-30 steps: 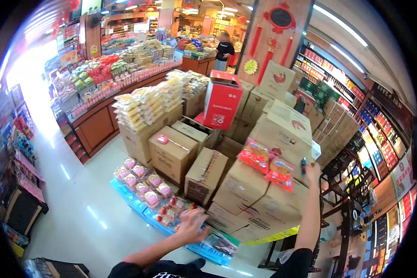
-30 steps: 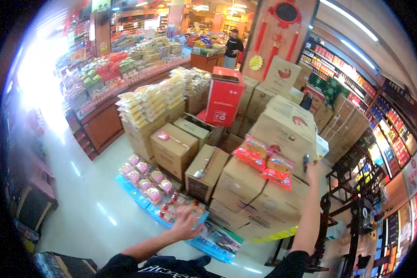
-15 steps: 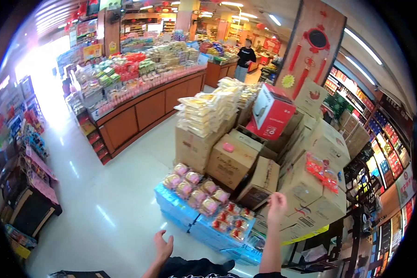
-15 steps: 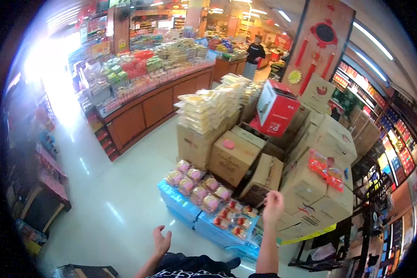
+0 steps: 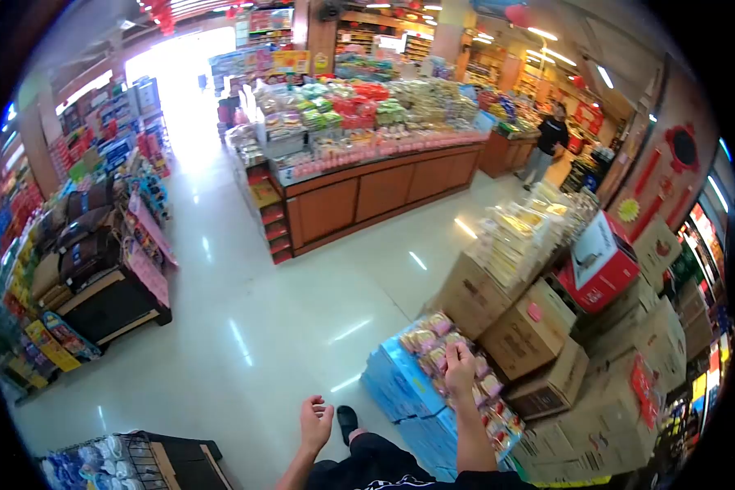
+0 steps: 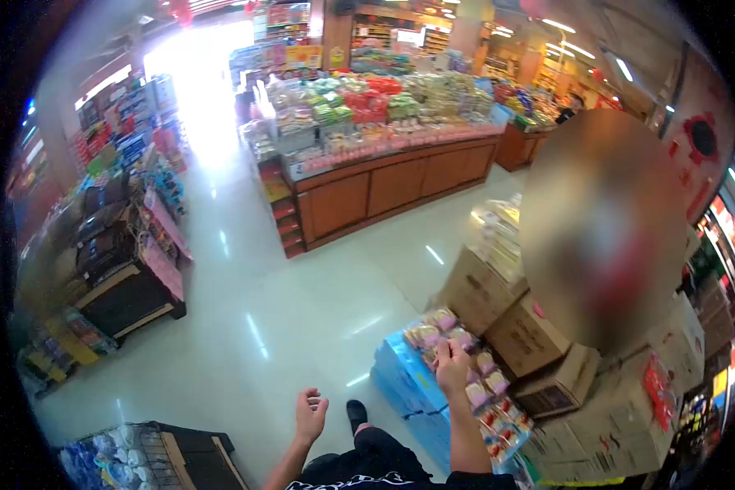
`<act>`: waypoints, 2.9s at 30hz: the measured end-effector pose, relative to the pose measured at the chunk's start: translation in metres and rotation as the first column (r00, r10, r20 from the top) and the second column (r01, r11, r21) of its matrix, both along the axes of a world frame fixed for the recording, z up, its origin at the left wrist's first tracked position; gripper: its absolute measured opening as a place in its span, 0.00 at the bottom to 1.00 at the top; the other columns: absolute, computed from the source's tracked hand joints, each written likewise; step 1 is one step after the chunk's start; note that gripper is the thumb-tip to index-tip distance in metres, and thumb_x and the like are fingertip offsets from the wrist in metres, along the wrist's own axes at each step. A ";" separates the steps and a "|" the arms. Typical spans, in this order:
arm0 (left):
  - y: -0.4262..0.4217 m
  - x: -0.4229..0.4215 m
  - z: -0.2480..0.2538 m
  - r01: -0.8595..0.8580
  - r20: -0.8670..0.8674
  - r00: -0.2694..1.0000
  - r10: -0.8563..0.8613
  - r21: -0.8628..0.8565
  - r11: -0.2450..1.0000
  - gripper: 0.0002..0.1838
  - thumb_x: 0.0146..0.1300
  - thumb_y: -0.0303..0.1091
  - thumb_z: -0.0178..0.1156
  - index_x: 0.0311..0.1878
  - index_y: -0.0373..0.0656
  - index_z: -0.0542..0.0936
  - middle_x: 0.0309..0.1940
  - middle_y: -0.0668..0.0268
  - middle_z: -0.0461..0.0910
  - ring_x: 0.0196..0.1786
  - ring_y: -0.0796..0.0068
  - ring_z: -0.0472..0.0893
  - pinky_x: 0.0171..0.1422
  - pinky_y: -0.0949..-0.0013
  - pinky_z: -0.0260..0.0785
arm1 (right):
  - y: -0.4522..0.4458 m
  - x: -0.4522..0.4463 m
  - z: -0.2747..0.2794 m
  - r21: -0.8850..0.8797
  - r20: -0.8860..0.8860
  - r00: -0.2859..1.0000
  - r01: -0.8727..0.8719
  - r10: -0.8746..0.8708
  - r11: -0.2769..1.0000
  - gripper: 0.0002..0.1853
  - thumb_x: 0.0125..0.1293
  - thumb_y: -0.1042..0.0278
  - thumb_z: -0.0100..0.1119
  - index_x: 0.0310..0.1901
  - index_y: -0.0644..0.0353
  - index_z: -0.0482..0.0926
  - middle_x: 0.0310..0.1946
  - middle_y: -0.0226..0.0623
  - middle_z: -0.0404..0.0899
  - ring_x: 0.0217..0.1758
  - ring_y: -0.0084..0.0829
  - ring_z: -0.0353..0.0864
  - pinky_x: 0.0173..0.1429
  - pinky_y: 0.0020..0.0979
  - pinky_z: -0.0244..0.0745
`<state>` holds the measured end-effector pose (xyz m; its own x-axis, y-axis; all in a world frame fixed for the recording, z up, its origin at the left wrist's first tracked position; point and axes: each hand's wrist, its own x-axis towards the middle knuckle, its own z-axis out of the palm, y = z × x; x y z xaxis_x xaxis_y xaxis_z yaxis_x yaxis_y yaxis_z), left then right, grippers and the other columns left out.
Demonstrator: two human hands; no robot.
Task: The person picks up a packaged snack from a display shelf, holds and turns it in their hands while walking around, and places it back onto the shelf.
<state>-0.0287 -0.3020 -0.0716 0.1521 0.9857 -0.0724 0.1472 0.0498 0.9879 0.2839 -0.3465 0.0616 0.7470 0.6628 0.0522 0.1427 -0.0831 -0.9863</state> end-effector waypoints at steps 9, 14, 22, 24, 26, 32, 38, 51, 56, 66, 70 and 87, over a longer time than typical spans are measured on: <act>0.158 -0.031 -0.014 -0.063 -0.115 0.991 0.061 -0.020 0.998 0.24 0.60 0.31 0.66 0.56 0.33 0.70 0.48 0.55 0.75 0.42 0.69 0.80 0.42 0.67 0.77 | 0.223 -0.019 -0.045 -0.012 0.059 0.991 -0.122 0.123 0.992 0.26 0.75 0.53 0.51 0.20 0.61 0.65 0.15 0.23 0.58 0.21 0.16 0.56 0.22 0.30 0.51; 0.254 -0.063 -0.013 -0.037 -0.240 0.970 0.042 0.024 0.999 0.24 0.61 0.32 0.65 0.56 0.32 0.70 0.50 0.54 0.73 0.43 0.67 0.80 0.45 0.66 0.76 | 0.323 -0.045 -0.032 0.082 -0.158 0.957 -0.235 0.245 0.969 0.22 0.74 0.55 0.52 0.24 0.61 0.72 0.16 0.25 0.67 0.19 0.17 0.65 0.22 0.25 0.59; 0.351 -0.096 -0.035 -0.227 -0.210 0.957 0.198 -0.122 0.966 0.24 0.60 0.31 0.66 0.56 0.33 0.70 0.49 0.54 0.75 0.44 0.66 0.81 0.46 0.65 0.76 | 0.432 -0.066 -0.040 -0.001 0.022 0.961 -0.274 0.274 0.962 0.19 0.75 0.58 0.51 0.26 0.59 0.71 0.14 0.24 0.65 0.19 0.16 0.65 0.22 0.23 0.58; 0.373 -0.093 -0.044 -0.232 -0.216 0.957 0.191 -0.181 0.956 0.24 0.59 0.32 0.66 0.56 0.33 0.70 0.48 0.54 0.76 0.44 0.66 0.81 0.47 0.65 0.76 | 0.457 -0.064 -0.045 -0.017 0.077 0.971 -0.228 0.228 0.974 0.21 0.74 0.57 0.52 0.25 0.61 0.70 0.14 0.24 0.62 0.19 0.17 0.62 0.22 0.26 0.56; 0.403 -0.091 -0.053 -0.191 -0.218 0.965 0.145 -0.206 0.960 0.25 0.59 0.32 0.66 0.57 0.33 0.70 0.48 0.54 0.76 0.45 0.66 0.81 0.48 0.65 0.76 | 0.480 -0.070 -0.037 -0.033 0.078 0.985 -0.151 0.154 0.988 0.24 0.74 0.56 0.54 0.23 0.65 0.68 0.15 0.26 0.60 0.21 0.18 0.57 0.24 0.30 0.55; 0.540 -0.099 -0.053 -0.068 -0.175 0.984 0.037 -0.176 0.982 0.25 0.60 0.34 0.66 0.57 0.32 0.71 0.49 0.53 0.76 0.45 0.64 0.82 0.48 0.64 0.76 | 0.569 -0.065 -0.048 -0.072 0.025 1.000 -0.007 0.009 0.997 0.24 0.74 0.54 0.53 0.21 0.61 0.70 0.14 0.23 0.61 0.19 0.17 0.60 0.23 0.27 0.56; 0.707 -0.107 -0.041 0.112 -0.238 0.965 -0.109 -0.002 0.994 0.24 0.61 0.34 0.65 0.57 0.32 0.71 0.49 0.52 0.76 0.44 0.64 0.81 0.47 0.64 0.76 | 0.650 -0.073 0.004 0.067 -0.159 0.986 -0.031 0.041 0.997 0.15 0.74 0.61 0.51 0.33 0.62 0.75 0.22 0.27 0.73 0.20 0.18 0.71 0.24 0.21 0.67; 0.846 0.039 -0.001 0.292 -0.098 0.950 -0.295 -0.040 0.955 0.25 0.61 0.34 0.66 0.57 0.33 0.71 0.50 0.54 0.74 0.45 0.67 0.80 0.48 0.66 0.76 | 0.742 -0.008 -0.026 -0.059 0.057 0.987 0.157 -0.153 0.986 0.18 0.75 0.58 0.50 0.27 0.58 0.69 0.16 0.23 0.66 0.16 0.16 0.64 0.20 0.22 0.59; 0.862 0.107 -0.021 0.353 -0.119 0.925 -0.362 -0.086 0.932 0.25 0.61 0.35 0.66 0.57 0.33 0.71 0.50 0.55 0.75 0.47 0.66 0.80 0.49 0.65 0.75 | 0.782 0.070 -0.048 -0.015 0.156 0.962 0.229 -0.224 0.973 0.24 0.75 0.55 0.51 0.20 0.56 0.65 0.15 0.22 0.63 0.16 0.15 0.61 0.20 0.23 0.56; 0.951 0.253 -0.003 0.428 -0.217 0.879 -0.426 -0.040 0.903 0.25 0.61 0.36 0.66 0.56 0.33 0.71 0.50 0.55 0.75 0.47 0.66 0.80 0.50 0.65 0.74 | 0.836 0.211 -0.047 0.111 -0.180 0.972 0.171 -0.150 0.979 0.15 0.73 0.61 0.54 0.29 0.60 0.76 0.23 0.29 0.77 0.19 0.16 0.70 0.22 0.22 0.65; 0.967 0.308 0.011 0.398 -0.159 0.899 -0.409 -0.097 0.912 0.25 0.61 0.36 0.66 0.57 0.34 0.71 0.50 0.56 0.76 0.47 0.67 0.80 0.50 0.65 0.74 | 0.849 0.246 -0.053 0.081 -0.185 0.971 0.167 -0.150 0.983 0.09 0.70 0.66 0.58 0.34 0.62 0.79 0.26 0.30 0.81 0.21 0.16 0.72 0.24 0.21 0.68; 1.147 0.531 -0.029 0.634 -0.147 0.757 -0.637 -0.070 0.770 0.24 0.61 0.36 0.65 0.57 0.33 0.72 0.52 0.53 0.76 0.47 0.65 0.80 0.52 0.64 0.74 | 0.998 0.419 -0.049 -0.061 -0.074 0.936 0.339 -0.343 0.939 0.12 0.58 0.73 0.71 0.25 0.61 0.74 0.22 0.33 0.80 0.23 0.18 0.74 0.26 0.21 0.69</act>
<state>0.5027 0.8448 -0.1007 0.7286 0.6653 -0.1630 0.2990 -0.0948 0.9495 0.7029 0.6511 0.0122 0.9290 0.3676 -0.0439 0.0163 -0.1591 -0.9871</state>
